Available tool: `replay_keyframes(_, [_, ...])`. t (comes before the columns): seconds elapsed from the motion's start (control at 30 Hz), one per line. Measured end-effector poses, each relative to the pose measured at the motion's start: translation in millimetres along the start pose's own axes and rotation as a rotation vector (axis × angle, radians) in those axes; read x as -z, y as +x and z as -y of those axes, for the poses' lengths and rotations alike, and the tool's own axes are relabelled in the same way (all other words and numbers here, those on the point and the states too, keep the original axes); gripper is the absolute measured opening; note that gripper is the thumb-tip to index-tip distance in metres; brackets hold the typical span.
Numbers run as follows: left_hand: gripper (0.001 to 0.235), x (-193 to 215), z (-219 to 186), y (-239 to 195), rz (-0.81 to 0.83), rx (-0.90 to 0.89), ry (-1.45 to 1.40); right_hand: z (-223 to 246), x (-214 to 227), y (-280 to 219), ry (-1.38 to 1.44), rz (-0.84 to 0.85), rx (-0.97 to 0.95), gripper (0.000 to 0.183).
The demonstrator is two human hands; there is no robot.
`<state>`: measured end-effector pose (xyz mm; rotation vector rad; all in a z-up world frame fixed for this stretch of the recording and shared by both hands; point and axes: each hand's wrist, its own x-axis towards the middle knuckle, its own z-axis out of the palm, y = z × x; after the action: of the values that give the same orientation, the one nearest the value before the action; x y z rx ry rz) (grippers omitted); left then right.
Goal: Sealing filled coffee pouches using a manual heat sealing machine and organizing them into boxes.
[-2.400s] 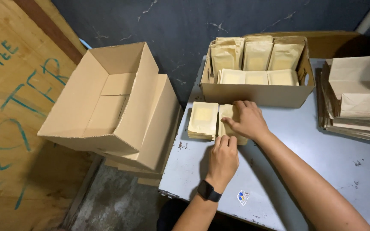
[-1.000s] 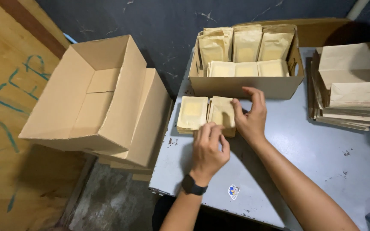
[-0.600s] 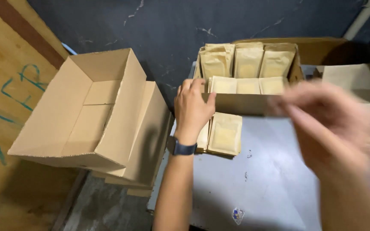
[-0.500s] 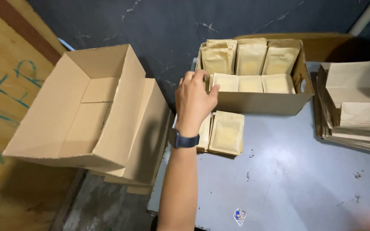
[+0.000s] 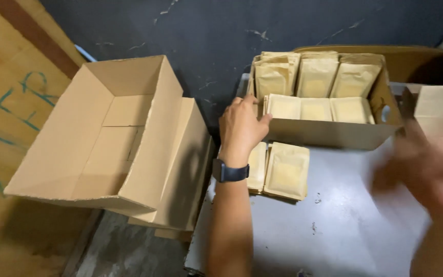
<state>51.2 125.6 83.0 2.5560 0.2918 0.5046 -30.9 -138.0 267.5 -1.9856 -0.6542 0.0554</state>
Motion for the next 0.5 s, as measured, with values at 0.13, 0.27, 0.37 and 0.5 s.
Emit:
replay_keyframes(0.13, [0.046, -3, 6, 5, 0.111, 0.023, -0.024, -99, -67, 101, 0.088, 0.086, 0.024, 0.016])
replay_keyframes(0.27, [0.047, 18, -4, -2, 0.143, 0.016, -0.058, -213, -98, 187, -0.354, 0.188, -0.029, 0.032])
replay_keyframes(0.37, [0.049, 17, -2, -1, 0.173, 0.040, -0.091, -245, -115, 204, -0.633, 0.302, -0.145, 0.059])
replay_keyframes(0.5, [0.052, 17, -3, -1, 0.192, 0.030, -0.086, -273, -127, 217, -0.672, 0.278, -0.149, 0.049])
